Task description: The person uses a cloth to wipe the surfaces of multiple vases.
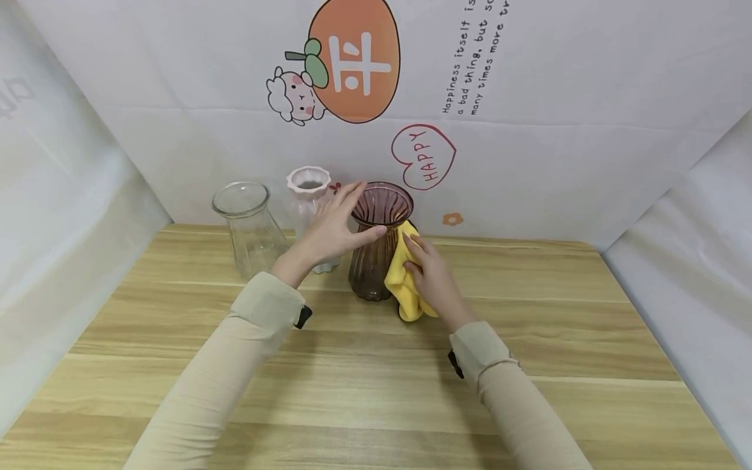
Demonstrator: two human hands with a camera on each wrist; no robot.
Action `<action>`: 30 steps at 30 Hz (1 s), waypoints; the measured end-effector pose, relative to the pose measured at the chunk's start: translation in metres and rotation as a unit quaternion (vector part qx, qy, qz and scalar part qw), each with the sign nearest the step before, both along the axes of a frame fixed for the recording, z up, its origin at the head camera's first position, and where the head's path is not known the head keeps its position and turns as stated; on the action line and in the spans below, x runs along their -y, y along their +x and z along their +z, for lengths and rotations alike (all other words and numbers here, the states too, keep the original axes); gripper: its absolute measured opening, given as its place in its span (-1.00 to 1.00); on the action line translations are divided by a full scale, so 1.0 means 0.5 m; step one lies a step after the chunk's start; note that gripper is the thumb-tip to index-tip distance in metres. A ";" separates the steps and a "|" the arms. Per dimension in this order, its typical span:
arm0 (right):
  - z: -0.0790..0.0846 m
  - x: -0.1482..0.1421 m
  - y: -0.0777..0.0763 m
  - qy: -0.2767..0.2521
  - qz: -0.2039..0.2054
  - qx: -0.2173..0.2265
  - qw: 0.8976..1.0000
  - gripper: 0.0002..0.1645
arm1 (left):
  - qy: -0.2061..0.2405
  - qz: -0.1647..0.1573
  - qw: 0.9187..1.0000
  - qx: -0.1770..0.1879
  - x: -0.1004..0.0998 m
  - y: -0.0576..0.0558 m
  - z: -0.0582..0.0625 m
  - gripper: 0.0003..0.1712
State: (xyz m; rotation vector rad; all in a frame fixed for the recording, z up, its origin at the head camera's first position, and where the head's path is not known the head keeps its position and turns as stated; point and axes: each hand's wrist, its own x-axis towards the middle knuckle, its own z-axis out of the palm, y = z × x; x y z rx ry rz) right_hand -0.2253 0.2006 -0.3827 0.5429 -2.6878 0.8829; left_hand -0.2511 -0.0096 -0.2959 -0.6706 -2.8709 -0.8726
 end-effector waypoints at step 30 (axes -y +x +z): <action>0.049 -0.004 -0.013 -0.047 0.010 -0.016 0.999 -0.44 | 0.020 -0.034 0.999 0.025 0.009 -0.002 0.002 0.03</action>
